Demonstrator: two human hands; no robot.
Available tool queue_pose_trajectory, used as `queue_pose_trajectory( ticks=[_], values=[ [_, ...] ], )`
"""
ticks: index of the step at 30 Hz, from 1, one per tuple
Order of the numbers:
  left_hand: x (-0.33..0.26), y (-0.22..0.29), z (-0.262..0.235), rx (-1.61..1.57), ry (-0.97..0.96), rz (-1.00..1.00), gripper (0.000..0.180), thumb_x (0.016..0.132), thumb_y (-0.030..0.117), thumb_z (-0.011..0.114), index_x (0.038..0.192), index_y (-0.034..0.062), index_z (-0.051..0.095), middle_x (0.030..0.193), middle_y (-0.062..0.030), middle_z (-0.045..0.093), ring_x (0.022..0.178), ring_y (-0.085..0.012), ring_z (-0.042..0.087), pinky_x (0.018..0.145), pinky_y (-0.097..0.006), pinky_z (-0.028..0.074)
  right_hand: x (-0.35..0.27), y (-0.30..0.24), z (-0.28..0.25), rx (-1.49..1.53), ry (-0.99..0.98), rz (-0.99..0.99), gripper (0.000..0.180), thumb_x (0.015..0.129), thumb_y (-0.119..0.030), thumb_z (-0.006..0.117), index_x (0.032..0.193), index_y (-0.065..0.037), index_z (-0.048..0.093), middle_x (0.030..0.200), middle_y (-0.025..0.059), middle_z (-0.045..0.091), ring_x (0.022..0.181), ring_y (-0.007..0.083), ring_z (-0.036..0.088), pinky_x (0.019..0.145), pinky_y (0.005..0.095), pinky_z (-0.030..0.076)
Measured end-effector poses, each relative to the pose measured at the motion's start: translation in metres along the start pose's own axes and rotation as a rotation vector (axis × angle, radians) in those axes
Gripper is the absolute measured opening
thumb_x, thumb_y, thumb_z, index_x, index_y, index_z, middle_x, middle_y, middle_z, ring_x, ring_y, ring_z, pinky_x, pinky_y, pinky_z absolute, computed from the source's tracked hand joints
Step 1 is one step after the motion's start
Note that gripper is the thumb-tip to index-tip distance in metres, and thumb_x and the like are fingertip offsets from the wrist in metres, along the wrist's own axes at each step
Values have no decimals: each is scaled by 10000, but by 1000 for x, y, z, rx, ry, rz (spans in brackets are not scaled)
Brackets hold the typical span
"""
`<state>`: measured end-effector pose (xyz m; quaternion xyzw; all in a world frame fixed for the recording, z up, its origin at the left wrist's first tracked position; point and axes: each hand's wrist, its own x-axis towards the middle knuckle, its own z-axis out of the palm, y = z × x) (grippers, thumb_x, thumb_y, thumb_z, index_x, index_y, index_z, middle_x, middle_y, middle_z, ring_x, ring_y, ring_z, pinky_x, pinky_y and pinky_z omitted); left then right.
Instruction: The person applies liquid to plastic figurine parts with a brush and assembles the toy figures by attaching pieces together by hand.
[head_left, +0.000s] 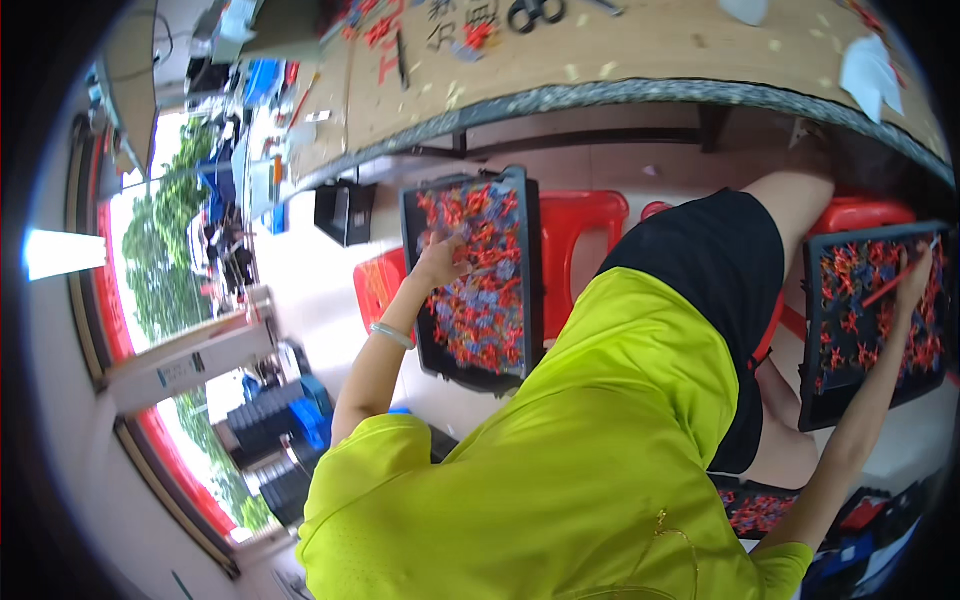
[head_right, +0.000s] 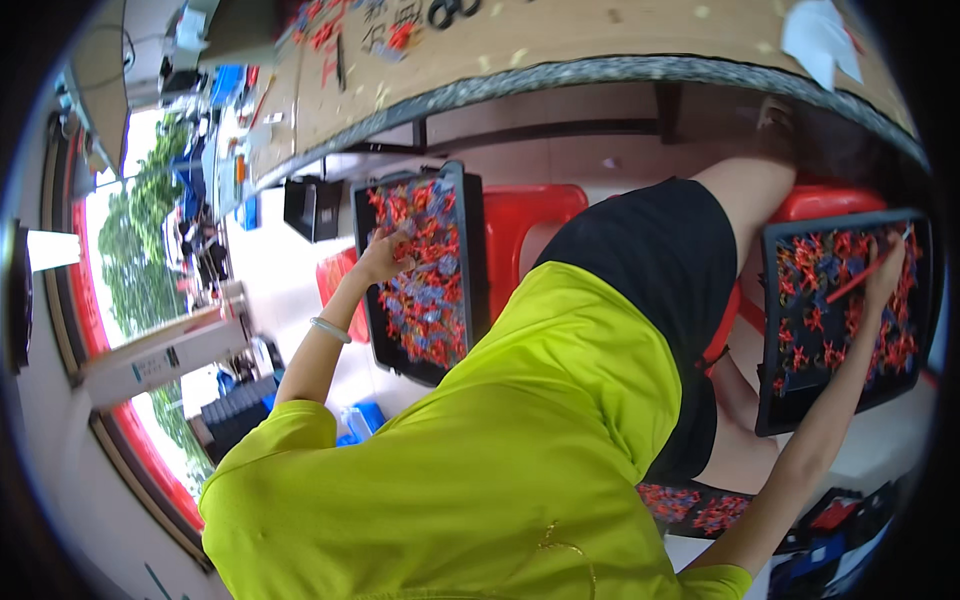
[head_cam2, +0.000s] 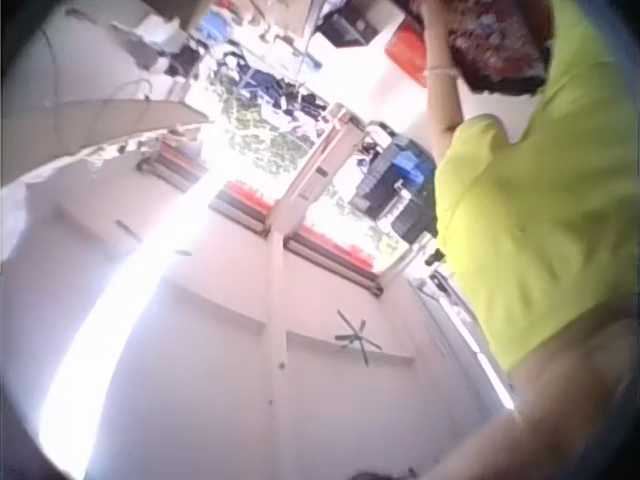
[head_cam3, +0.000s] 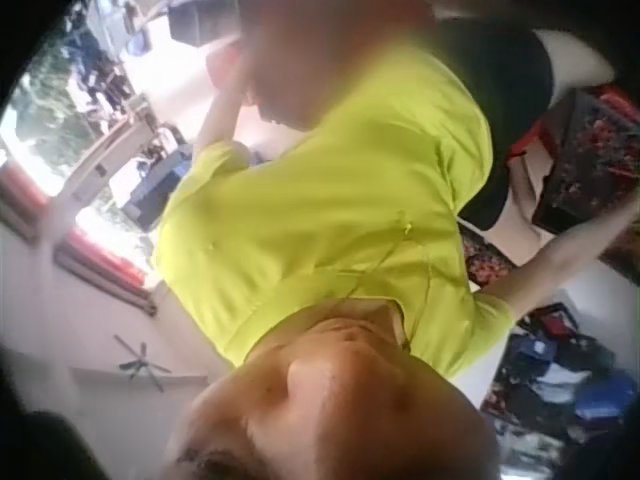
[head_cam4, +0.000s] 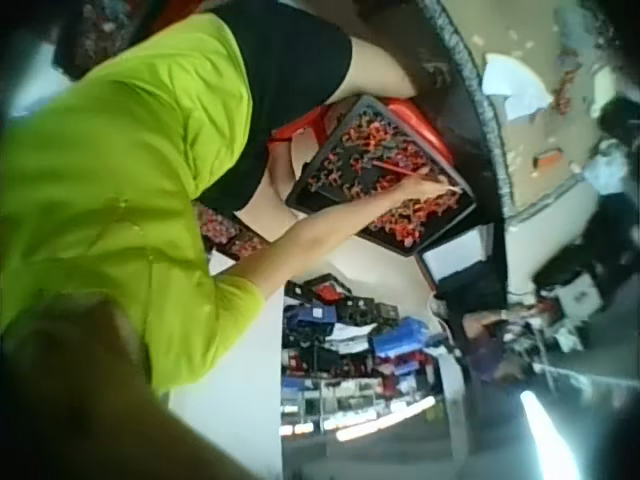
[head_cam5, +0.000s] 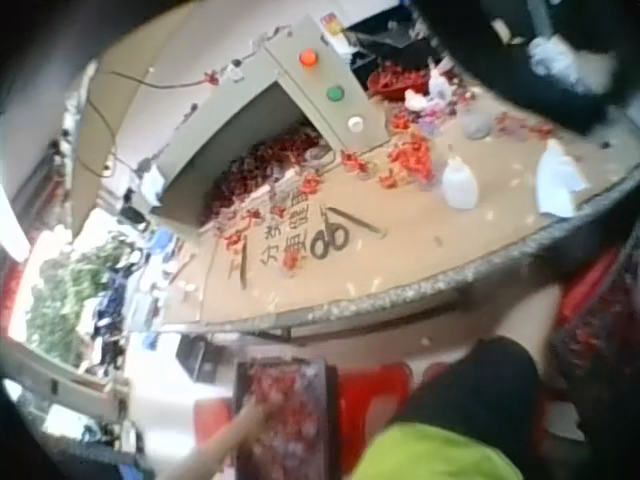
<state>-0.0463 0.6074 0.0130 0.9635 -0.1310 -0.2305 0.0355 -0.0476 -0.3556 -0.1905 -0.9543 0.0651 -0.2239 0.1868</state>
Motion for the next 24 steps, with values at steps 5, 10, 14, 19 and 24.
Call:
queue_pose_trajectory(
  ticks=[5, 10, 14, 19, 24],
  values=[
    [-51, -1, 18, -42, -438, -293, 465, 630, 296, 738, 1035, 100, 621, 1001, -126, 627, 1036, -360, 506, 963, -457, 401, -1, 20, 3, 329, -89, 125, 280, 869, -32, 604, 1116, -31, 472, 1115, 69, 486, 1030, 173, 488, 907, 324, 445],
    [-78, 26, 10, -247, -1122, -672, 655, 741, 476, 719, 1248, 119, 507, 1107, -113, 582, 1154, -295, 500, 720, -469, 560, -13, -8, -11, 192, -134, 213, 162, 919, -76, 564, 1037, -61, 453, 1052, 51, 499, 950, 131, 503, 910, 270, 444],
    [-82, 16, 35, -472, -1343, -635, 610, 821, 465, 639, 1259, 69, 490, 1347, -116, 457, 1148, -326, 528, 772, -522, 544, -29, -24, -89, 131, -91, 258, 145, 915, -65, 572, 1005, -91, 462, 970, 32, 544, 919, 127, 536, 826, 257, 480],
    [-61, 46, -23, -438, -1405, -949, 589, 846, 451, 619, 1273, 59, 511, 1263, -281, 506, 973, -340, 643, 764, -457, 558, -39, -36, -70, 200, -22, 148, 156, 898, -101, 616, 921, -92, 462, 967, 7, 562, 914, 133, 564, 807, 293, 517],
    [61, 198, -134, -306, -729, -101, 400, 900, 298, 569, 1108, -43, 576, 740, -181, 668, 653, -253, 681, 621, -333, 544, -100, -49, -133, 593, 147, 646, 187, 867, -133, 664, 894, -118, 480, 1018, 69, 611, 883, 210, 638, 745, 353, 552]
  ],
)
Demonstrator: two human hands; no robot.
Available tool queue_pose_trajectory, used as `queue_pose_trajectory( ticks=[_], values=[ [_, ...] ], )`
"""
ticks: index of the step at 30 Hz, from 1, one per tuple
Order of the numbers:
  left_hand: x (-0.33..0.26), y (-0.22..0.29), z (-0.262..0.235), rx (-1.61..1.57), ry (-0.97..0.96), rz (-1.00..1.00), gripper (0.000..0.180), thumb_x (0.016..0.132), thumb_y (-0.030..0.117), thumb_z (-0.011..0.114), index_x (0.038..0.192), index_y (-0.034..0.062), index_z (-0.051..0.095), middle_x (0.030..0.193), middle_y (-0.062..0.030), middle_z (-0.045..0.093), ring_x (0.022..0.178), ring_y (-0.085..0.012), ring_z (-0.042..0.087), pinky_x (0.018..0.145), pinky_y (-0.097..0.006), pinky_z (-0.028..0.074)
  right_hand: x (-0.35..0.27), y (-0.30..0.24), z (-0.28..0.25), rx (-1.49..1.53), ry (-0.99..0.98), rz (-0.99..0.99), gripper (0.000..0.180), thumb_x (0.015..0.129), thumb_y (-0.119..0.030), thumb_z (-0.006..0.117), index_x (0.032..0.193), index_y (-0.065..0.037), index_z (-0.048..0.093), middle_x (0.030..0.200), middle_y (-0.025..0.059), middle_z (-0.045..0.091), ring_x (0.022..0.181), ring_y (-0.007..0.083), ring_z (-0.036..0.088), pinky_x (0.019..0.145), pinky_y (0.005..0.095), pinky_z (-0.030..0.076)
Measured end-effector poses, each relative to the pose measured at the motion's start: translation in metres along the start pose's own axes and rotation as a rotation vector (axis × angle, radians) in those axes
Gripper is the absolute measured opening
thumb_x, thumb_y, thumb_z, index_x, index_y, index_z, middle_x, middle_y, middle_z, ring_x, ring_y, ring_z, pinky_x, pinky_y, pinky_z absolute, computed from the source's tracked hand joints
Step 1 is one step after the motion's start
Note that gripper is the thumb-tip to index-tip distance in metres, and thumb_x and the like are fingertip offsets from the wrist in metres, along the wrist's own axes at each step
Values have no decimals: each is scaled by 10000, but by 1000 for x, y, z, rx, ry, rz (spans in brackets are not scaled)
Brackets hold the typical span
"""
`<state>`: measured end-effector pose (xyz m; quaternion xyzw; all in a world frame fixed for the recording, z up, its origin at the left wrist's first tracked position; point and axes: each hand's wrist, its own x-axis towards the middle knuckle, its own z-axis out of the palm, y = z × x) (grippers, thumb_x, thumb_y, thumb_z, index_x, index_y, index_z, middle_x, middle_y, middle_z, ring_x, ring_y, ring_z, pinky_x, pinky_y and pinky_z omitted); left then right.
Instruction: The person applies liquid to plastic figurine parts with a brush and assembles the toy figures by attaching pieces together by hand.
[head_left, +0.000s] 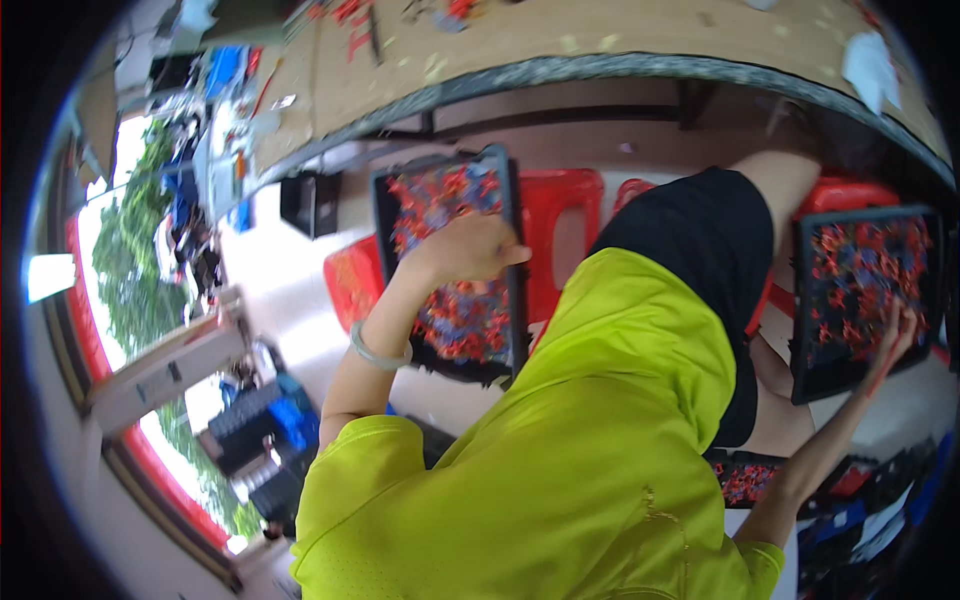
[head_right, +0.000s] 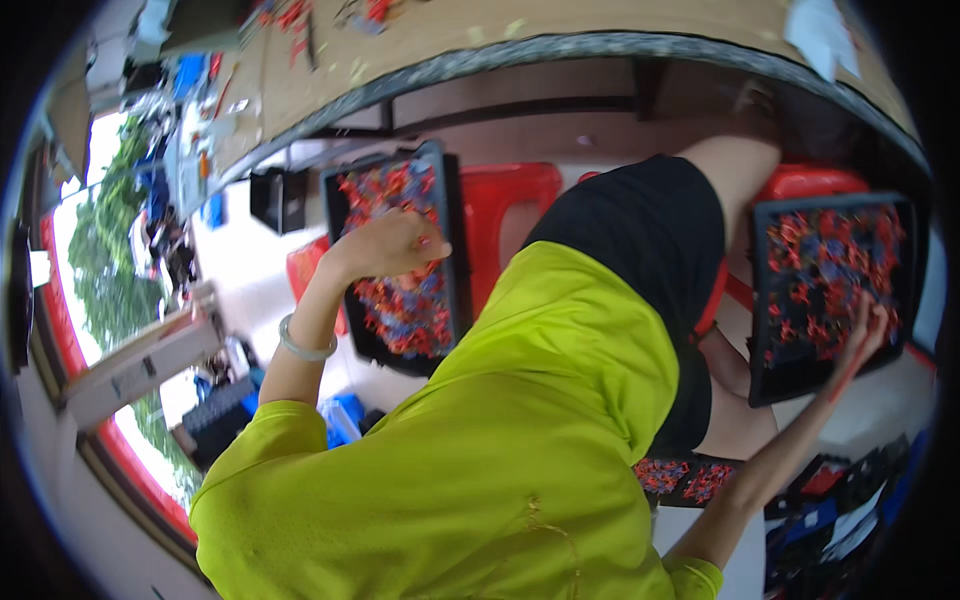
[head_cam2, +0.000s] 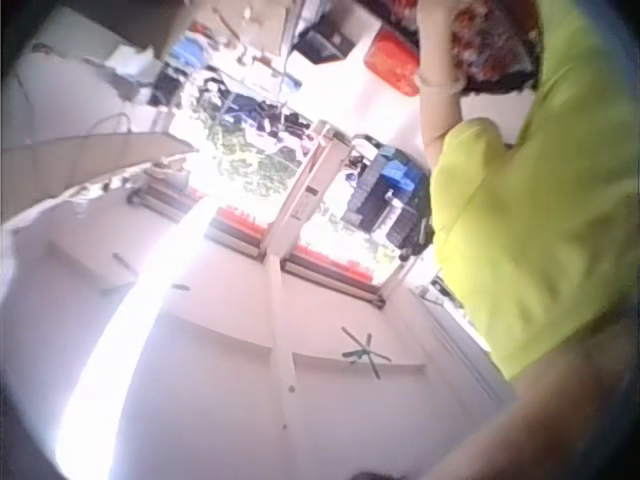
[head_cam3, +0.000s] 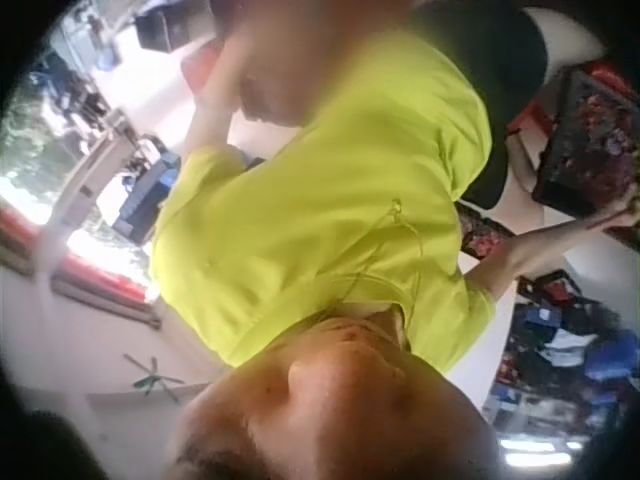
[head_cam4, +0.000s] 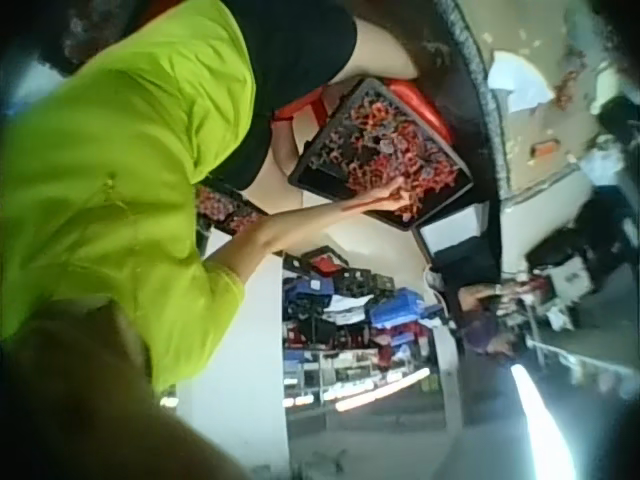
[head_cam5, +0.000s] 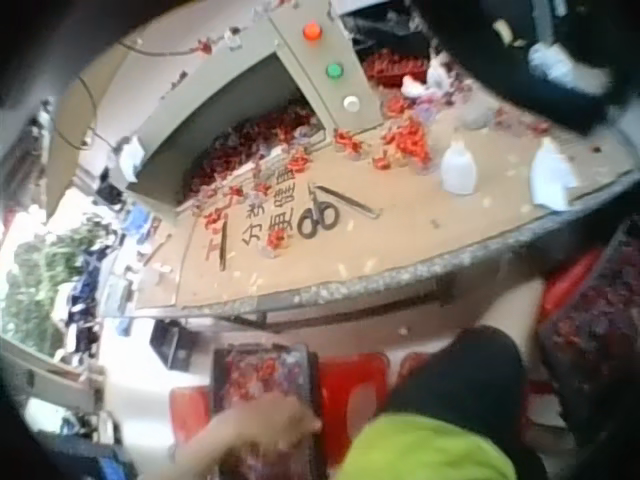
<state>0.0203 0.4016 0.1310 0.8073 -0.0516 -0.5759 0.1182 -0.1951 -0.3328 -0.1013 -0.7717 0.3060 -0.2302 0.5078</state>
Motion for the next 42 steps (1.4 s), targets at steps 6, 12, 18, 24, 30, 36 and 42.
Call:
queue_pose_trajectory(
  ticks=[6, 12, 18, 24, 30, 36, 42],
  values=[
    [83, 172, 46, -767, -8, 950, 439, 917, 109, 554, 1319, 8, 409, 1241, -138, 530, 1081, -201, 554, 906, -317, 466, -133, -195, 146, 795, 240, 52, 100, 875, -55, 588, 939, -44, 513, 891, 105, 595, 850, 241, 625, 773, 373, 536],
    [95, 300, 136, -999, -470, 1058, 550, 931, 129, 556, 1404, -7, 313, 1349, -133, 461, 1175, -176, 510, 992, -316, 421, -201, -276, 195, 998, 476, 1, 234, 875, 47, 553, 839, -79, 360, 978, 123, 579, 922, 181, 596, 852, 290, 461],
    [95, 302, 134, -929, -526, 993, 398, 941, 72, 516, 1317, -24, 430, 1217, -151, 573, 1060, -200, 603, 892, -318, 510, -225, -270, 187, 771, 489, -91, 180, 854, 65, 568, 937, -44, 451, 1174, 161, 526, 1015, 135, 537, 918, 271, 413],
    [92, 289, 125, -946, -452, 929, 397, 922, 59, 541, 1293, -29, 430, 1149, -188, 603, 1054, -260, 614, 881, -402, 531, -249, -285, 141, 401, 465, -81, 399, 951, -283, 524, 1222, 10, 528, 1040, 129, 616, 849, 122, 590, 763, 248, 477],
    [83, 285, 125, -779, -285, 924, 372, 842, -84, 580, 1205, -41, 510, 1135, -124, 602, 1026, -163, 606, 881, -262, 491, -256, -297, 146, 163, 317, -164, 335, 900, -274, 583, 1056, 14, 655, 903, 118, 616, 721, 138, 586, 623, 244, 453],
    [87, 280, 124, -816, -297, 823, 341, 837, -92, 575, 1173, -50, 533, 1144, -112, 603, 1020, -138, 598, 874, -253, 491, -257, -305, 141, -22, 267, -196, 139, 845, -129, 642, 907, -6, 661, 789, 104, 646, 635, 212, 606, 593, 272, 471],
    [86, 282, 123, -773, -281, 869, 328, 838, -94, 557, 1163, -52, 539, 1125, -109, 614, 1011, -134, 600, 866, -257, 499, -254, -310, 139, -36, 270, -98, 64, 782, -34, 666, 842, -17, 655, 778, 86, 670, 658, 233, 639, 576, 296, 489]
  ],
)
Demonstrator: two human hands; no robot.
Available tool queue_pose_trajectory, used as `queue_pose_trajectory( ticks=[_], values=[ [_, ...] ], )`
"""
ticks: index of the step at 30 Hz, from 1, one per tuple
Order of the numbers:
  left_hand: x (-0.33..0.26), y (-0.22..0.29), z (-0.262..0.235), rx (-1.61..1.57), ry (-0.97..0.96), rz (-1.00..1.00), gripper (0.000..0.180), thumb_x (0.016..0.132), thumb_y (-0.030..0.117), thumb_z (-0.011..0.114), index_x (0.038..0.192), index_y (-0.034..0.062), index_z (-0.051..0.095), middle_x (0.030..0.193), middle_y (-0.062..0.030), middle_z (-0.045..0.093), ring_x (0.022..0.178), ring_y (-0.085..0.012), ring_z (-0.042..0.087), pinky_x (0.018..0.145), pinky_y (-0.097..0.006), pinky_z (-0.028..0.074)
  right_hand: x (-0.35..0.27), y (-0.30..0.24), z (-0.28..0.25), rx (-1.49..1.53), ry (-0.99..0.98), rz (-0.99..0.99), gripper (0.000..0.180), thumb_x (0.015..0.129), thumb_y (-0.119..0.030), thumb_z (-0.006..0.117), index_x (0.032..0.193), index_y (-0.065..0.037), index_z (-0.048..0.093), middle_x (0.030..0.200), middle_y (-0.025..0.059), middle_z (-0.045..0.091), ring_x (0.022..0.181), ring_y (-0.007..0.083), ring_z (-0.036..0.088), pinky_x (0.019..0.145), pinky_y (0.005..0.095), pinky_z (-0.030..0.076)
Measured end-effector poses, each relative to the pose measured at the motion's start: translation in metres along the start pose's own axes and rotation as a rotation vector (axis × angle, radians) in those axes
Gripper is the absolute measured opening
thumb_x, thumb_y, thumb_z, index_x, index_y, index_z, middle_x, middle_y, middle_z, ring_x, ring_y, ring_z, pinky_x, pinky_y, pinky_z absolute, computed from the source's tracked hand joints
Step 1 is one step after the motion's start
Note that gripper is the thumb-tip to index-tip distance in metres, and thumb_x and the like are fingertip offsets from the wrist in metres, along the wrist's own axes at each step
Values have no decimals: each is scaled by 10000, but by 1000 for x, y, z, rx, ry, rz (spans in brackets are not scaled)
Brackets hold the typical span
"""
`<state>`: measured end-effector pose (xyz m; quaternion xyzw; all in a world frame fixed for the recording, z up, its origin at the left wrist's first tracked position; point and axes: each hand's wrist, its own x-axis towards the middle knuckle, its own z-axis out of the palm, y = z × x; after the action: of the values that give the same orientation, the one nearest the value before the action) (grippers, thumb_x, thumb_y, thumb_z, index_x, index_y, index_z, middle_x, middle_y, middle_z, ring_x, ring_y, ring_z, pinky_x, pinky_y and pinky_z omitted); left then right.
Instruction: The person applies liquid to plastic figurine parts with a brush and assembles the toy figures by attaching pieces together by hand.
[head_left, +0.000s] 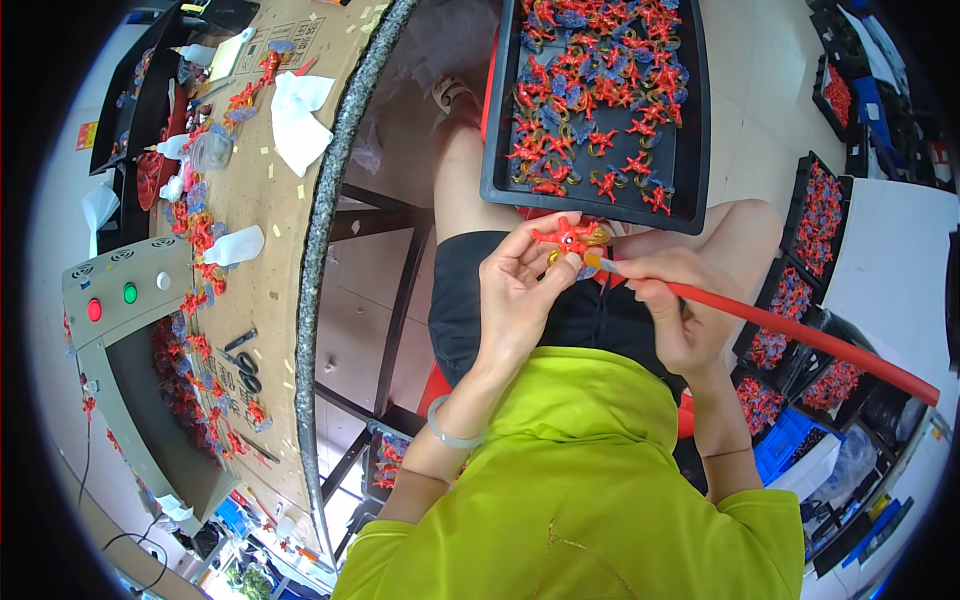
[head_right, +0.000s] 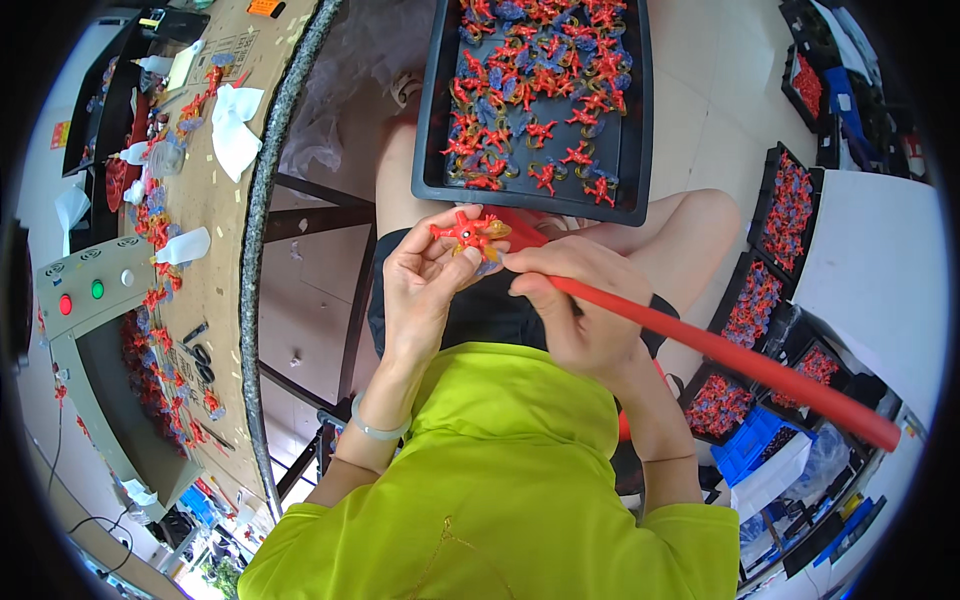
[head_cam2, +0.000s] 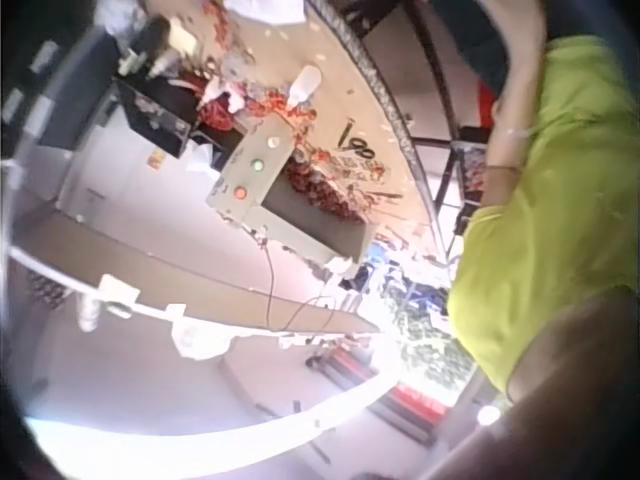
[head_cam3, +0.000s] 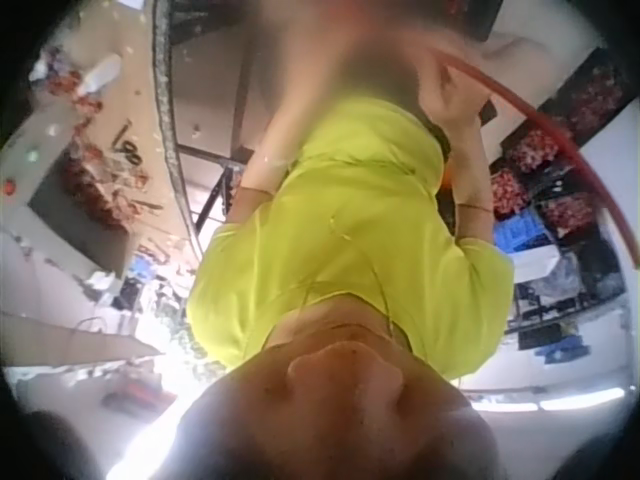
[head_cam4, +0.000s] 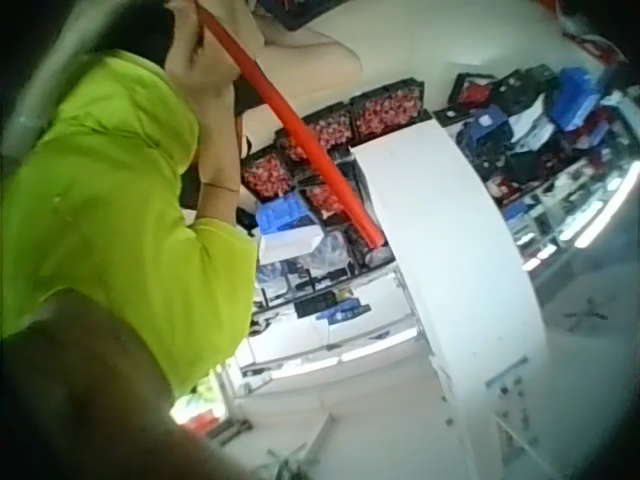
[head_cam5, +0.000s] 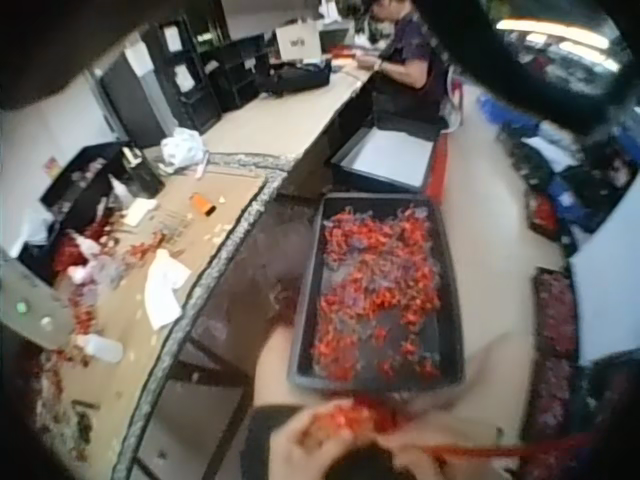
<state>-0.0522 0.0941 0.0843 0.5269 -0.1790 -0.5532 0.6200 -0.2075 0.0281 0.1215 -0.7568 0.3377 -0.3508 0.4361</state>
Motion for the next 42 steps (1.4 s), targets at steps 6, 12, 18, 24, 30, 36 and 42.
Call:
queue_pose_trajectory(
  ticks=[6, 12, 18, 24, 30, 36, 42],
  values=[
    [-3, 4, -3, -87, -49, -126, 362, 832, -76, 548, 1189, -46, 491, 1050, -139, 641, 924, -186, 651, 767, -309, 568, 7, 4, 3, -35, 5, -135, 78, 793, -22, 661, 869, -5, 663, 734, 84, 658, 593, 208, 608, 533, 280, 456],
    [-1, 6, -5, -113, -73, -177, 308, 821, -65, 545, 1119, -43, 469, 972, -186, 658, 816, -221, 678, 684, -314, 585, 16, -2, -7, 310, 148, 113, 117, 873, -24, 572, 822, 40, 655, 722, 98, 627, 588, 106, 563, 517, 234, 407],
    [-5, -1, -4, 138, -62, -75, 312, 817, -93, 543, 1113, -47, 455, 902, -188, 665, 757, -220, 680, 638, -282, 573, 39, 23, 4, -50, 40, -68, 51, 830, 10, 595, 831, 16, 645, 785, 108, 651, 652, 190, 607, 555, 265, 456],
    [-3, 8, -3, 30, -59, -108, 427, 813, -91, 537, 1200, -44, 361, 915, -198, 657, 757, -232, 680, 636, -300, 582, 32, 25, 0, 254, -65, 153, 94, 846, 21, 598, 918, 30, 658, 853, 78, 665, 762, 120, 632, 678, 254, 506],
    [0, 11, -6, -106, -70, -224, 466, 803, -78, 527, 1218, -52, 317, 904, -209, 631, 778, -289, 679, 652, -369, 603, 9, 18, 21, 465, -28, 387, 104, 774, 99, 644, 829, 33, 585, 857, 91, 650, 800, 94, 635, 723, 224, 526],
    [3, 15, -5, -225, -136, -329, 457, 810, -55, 528, 1219, -51, 324, 906, -218, 622, 803, -334, 677, 654, -382, 608, 11, 16, 20, 672, 109, 487, 101, 778, 71, 649, 812, 17, 571, 833, 94, 651, 792, 119, 651, 730, 240, 530],
    [3, 11, -8, -329, -160, -353, 447, 817, -33, 532, 1218, -48, 335, 973, -251, 610, 802, -344, 676, 654, -372, 610, 13, 11, 21, 721, 129, 526, 127, 769, 64, 667, 795, -2, 561, 829, 107, 663, 770, 121, 653, 709, 244, 531]
  ],
)
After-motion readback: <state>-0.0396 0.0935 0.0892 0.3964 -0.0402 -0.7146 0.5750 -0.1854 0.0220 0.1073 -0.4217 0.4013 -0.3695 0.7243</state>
